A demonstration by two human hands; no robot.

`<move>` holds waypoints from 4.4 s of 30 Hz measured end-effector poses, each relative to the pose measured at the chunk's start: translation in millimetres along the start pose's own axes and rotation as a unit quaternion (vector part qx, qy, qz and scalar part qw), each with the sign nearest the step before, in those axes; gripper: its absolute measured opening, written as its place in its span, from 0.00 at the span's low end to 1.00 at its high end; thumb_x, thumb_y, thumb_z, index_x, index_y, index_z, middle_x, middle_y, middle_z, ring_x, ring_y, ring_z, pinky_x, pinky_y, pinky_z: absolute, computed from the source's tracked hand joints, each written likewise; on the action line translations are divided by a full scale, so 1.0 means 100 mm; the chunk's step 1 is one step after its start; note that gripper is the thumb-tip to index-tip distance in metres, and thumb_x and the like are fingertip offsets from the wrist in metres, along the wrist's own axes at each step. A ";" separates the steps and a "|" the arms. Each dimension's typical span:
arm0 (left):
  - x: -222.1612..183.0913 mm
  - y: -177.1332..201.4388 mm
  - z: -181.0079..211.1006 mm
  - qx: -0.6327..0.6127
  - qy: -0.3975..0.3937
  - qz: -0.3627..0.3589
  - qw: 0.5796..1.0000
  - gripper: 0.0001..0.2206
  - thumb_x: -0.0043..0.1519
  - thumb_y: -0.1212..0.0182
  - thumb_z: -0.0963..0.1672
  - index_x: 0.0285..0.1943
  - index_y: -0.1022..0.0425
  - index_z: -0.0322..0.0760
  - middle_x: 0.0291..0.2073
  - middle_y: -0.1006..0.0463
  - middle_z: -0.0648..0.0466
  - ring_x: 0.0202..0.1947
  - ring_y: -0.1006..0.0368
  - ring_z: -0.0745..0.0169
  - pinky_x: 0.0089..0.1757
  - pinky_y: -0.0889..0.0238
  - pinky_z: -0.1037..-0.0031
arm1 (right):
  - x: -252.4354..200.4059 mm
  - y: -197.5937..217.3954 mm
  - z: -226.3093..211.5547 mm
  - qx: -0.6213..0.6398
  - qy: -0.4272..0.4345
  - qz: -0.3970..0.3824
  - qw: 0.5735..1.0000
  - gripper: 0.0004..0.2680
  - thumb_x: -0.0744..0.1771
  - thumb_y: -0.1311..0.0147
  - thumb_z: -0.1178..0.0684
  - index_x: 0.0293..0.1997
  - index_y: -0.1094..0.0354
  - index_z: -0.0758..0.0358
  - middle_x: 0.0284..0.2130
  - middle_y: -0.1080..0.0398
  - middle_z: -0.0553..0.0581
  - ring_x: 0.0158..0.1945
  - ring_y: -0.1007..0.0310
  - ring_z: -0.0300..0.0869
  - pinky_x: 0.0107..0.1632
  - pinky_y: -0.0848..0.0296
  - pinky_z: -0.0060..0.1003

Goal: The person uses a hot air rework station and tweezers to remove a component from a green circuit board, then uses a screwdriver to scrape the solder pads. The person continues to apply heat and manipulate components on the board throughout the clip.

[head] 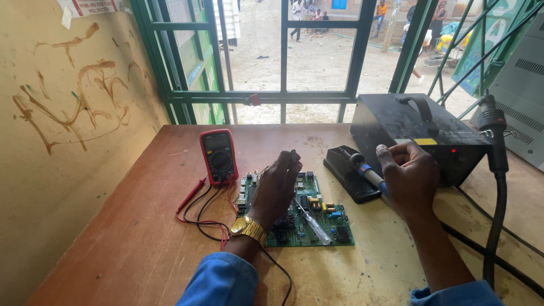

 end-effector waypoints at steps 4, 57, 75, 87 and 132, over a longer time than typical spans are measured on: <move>0.02 -0.02 0.01 0.007 -0.007 0.009 1.000 0.09 0.71 0.53 0.48 0.54 0.33 0.43 0.40 0.17 0.44 0.43 0.21 0.31 0.45 0.32 0.41 | 0.07 -0.06 0.18 -0.039 0.003 -0.010 0.999 0.10 0.70 0.38 0.47 0.42 0.23 0.64 0.24 0.24 0.59 0.32 0.22 0.50 0.42 0.29 0.47; 0.22 -0.39 -0.11 -0.080 0.037 0.044 0.995 0.10 0.69 0.45 0.48 0.51 0.31 0.40 0.39 0.16 0.45 0.45 0.19 0.40 0.46 0.30 0.52 | 0.01 0.27 0.37 -0.124 -0.178 -0.117 0.969 0.12 0.65 0.41 0.40 0.42 0.20 0.55 0.33 0.18 0.54 0.46 0.17 0.51 0.51 0.24 0.47; 0.21 -0.19 0.26 -0.108 -0.023 -0.006 0.994 0.07 0.67 0.41 0.46 0.50 0.24 0.43 0.40 0.15 0.47 0.46 0.19 0.44 0.44 0.27 0.59 | 0.06 0.27 1.13 -0.040 -0.211 -0.041 0.976 0.12 0.68 0.44 0.39 0.43 0.21 0.54 0.27 0.22 0.50 0.33 0.19 0.45 0.41 0.25 0.44; 0.20 -0.17 0.24 -0.129 0.006 -0.034 0.991 0.08 0.67 0.41 0.45 0.52 0.24 0.44 0.41 0.15 0.46 0.46 0.19 0.44 0.46 0.27 0.58 | 0.32 0.36 1.69 0.482 -0.382 0.151 0.774 0.21 0.67 0.50 0.28 0.49 0.41 0.57 0.32 0.33 0.51 0.30 0.31 0.36 0.31 0.37 0.24; 0.24 -0.13 0.14 -0.144 0.022 -0.005 0.989 0.08 0.69 0.44 0.45 0.53 0.24 0.43 0.41 0.16 0.46 0.45 0.20 0.46 0.45 0.28 0.57 | 0.32 -0.15 0.03 0.462 -0.093 -0.074 0.879 0.14 0.69 0.49 0.43 0.59 0.33 0.53 0.34 0.21 0.62 0.32 0.18 0.39 0.27 0.26 0.22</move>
Point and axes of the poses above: each hand's wrist, its own x-axis towards the middle knuckle, its own y-axis out of the back of the hand, z = x × y, the point moved 5 cm from there along x, towards the middle knuckle
